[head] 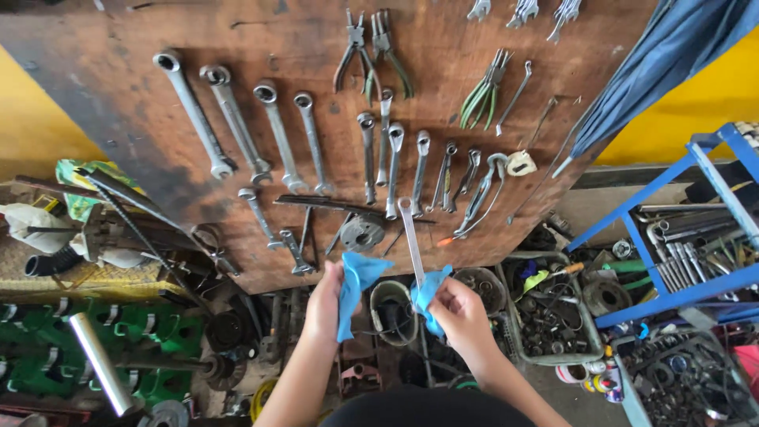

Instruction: Cleaning and organizing various sizes of wrenches on a wall-mounted tool board using a blue cloth.

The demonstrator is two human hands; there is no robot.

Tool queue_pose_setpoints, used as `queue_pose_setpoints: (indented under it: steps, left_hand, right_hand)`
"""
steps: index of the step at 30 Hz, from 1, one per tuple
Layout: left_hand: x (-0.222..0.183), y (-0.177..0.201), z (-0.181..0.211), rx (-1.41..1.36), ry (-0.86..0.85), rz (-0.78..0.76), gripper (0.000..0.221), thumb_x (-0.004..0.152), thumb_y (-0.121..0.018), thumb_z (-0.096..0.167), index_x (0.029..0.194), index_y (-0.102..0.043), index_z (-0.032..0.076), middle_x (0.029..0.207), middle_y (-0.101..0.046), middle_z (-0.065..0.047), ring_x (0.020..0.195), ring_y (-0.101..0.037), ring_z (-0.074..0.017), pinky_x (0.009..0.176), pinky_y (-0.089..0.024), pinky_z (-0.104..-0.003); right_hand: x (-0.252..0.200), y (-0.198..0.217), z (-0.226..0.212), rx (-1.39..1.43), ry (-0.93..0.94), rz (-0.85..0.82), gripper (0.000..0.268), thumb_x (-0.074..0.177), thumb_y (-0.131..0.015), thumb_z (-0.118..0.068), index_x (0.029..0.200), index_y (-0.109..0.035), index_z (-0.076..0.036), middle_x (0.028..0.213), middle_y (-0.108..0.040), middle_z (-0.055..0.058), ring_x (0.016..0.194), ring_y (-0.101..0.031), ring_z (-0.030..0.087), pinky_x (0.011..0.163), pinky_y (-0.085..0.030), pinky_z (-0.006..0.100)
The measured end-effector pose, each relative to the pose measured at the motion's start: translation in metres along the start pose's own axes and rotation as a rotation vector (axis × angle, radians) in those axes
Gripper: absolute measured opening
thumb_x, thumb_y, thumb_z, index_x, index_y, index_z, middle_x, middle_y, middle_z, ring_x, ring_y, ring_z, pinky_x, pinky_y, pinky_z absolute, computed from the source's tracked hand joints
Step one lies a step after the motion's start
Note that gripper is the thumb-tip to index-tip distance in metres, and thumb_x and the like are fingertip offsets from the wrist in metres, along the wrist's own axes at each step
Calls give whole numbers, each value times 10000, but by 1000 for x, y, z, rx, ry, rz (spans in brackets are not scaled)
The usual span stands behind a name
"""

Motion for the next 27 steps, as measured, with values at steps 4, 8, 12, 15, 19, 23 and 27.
queue_pose_setpoints:
  steps: [4,8,12,15,19,23,27]
  left_hand:
    - [49,-42,32,234,34,371,560,1003,-309,455,1168,-653,44,1012,-778,-63,895,-724,-136,805,-539,-256]
    - [101,-45,57,300,-133,336,376,1048,-459,273,1195,-653,-13,1056,-719,-50,980,-654,-154,900,-511,-297]
    - [144,-75,92,544,-285,244,262,995,-545,110,1189,-675,-10,1040,-690,-42,960,-623,-133,867,-485,-279]
    - [176,-132,120,737,-401,157,231,962,-592,48,1186,-644,29,1071,-699,-23,999,-641,-104,890,-509,-269]
    - [210,-182,155,1100,-633,159,213,969,-641,15,1182,-633,5,1088,-713,-53,1059,-670,-125,944,-523,-281]
    - [234,-221,182,1200,-758,233,236,954,-682,47,1184,-644,18,1089,-755,-83,1061,-732,-162,927,-562,-305]
    - [252,-246,208,1262,-901,370,288,937,-738,84,1199,-631,28,1069,-766,-98,1016,-752,-188,877,-574,-312]
  right_hand:
    - [40,24,-30,28,106,-14,171,935,-693,-105,1084,-700,-21,888,-756,50,688,-599,51,582,-440,213]
    - [70,45,-57,2,187,-12,200,933,-725,-117,1101,-700,-11,913,-744,52,740,-638,61,637,-484,215]
    - [97,62,-74,-40,207,11,178,940,-735,-120,1074,-708,-5,926,-767,65,754,-643,74,655,-478,215]
    - [121,69,-87,-27,248,3,178,935,-739,-127,1067,-707,-13,918,-760,66,805,-699,95,718,-532,221]
    - [148,67,-114,16,268,-54,184,947,-731,-156,1064,-706,-15,925,-764,73,825,-713,102,721,-533,224]
    - [178,68,-125,-28,272,-70,217,948,-730,-179,1090,-716,-16,921,-764,74,779,-684,89,648,-490,209]
    - [207,69,-134,3,236,-48,245,921,-745,-182,1105,-715,-24,912,-755,73,697,-645,86,545,-501,230]
Point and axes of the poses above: each hand's wrist, its own x-axis towards the middle knuckle, its own y-axis out of the back of the hand, z = x × y, the point moved 10 cm from there along x, towards the middle knuckle
